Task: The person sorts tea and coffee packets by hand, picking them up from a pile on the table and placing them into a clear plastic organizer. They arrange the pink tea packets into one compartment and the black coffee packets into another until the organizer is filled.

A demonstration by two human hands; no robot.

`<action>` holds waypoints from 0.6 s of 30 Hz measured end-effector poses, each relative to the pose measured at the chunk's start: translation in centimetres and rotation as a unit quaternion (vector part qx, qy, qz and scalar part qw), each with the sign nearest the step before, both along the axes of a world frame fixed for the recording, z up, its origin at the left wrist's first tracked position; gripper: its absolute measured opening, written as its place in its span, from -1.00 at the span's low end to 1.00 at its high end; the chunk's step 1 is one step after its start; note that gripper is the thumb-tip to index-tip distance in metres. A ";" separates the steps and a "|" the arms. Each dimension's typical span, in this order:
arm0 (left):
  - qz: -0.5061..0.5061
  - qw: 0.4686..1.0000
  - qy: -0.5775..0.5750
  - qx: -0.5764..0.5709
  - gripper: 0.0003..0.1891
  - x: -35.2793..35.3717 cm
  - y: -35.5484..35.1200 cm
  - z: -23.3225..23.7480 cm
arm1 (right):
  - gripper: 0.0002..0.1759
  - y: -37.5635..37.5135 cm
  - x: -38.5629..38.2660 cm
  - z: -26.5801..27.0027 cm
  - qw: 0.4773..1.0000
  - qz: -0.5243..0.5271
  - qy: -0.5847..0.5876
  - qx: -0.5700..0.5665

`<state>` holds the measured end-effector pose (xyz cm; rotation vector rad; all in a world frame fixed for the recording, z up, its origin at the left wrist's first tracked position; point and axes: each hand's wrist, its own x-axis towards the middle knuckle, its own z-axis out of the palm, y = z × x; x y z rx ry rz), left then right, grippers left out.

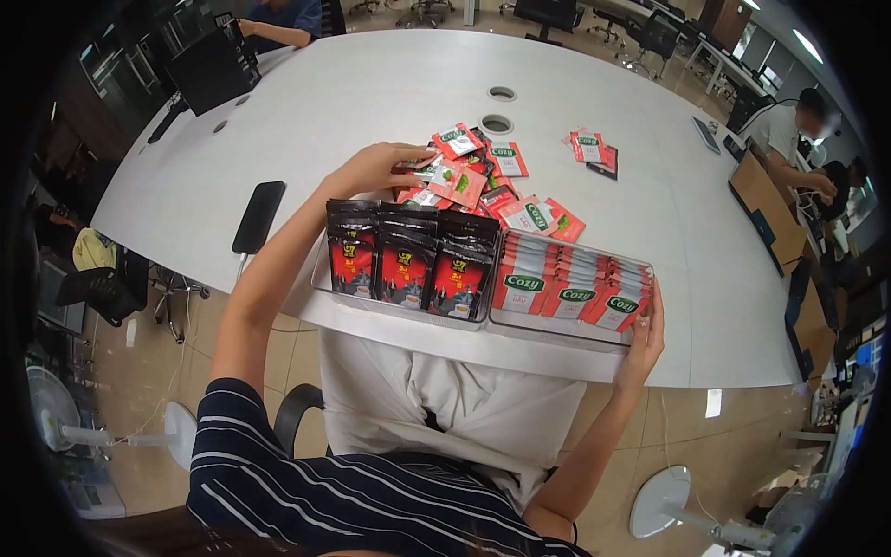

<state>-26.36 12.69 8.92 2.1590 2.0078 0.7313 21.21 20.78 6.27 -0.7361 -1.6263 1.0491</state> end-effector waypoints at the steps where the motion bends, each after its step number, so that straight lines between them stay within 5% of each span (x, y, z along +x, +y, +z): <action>1: 0.012 1.000 0.017 -0.017 -0.41 0.3 -0.2 0.8 | -0.29 0.1 0.0 0.0 1.000 -0.001 -0.002 0.003; 6: 0.049 0.993 0.104 -0.006 -0.48 0.5 -1.0 2.2 | -0.32 -0.1 -0.1 0.2 1.000 -0.009 -0.004 0.007; 12: 0.062 0.995 0.062 0.055 -0.69 0.7 -1.3 2.0 | -0.38 -0.3 -0.4 0.3 0.999 -0.015 0.036 -0.020; 15: 0.008 0.977 0.057 0.207 -0.68 2.1 -0.6 2.2 | -0.39 -0.2 -0.2 0.2 0.998 -0.007 0.049 -0.035; 18: -0.104 0.988 0.090 0.067 -0.53 4.1 -0.7 2.7 | -0.38 -0.4 -0.5 0.5 0.998 -0.012 0.047 -0.028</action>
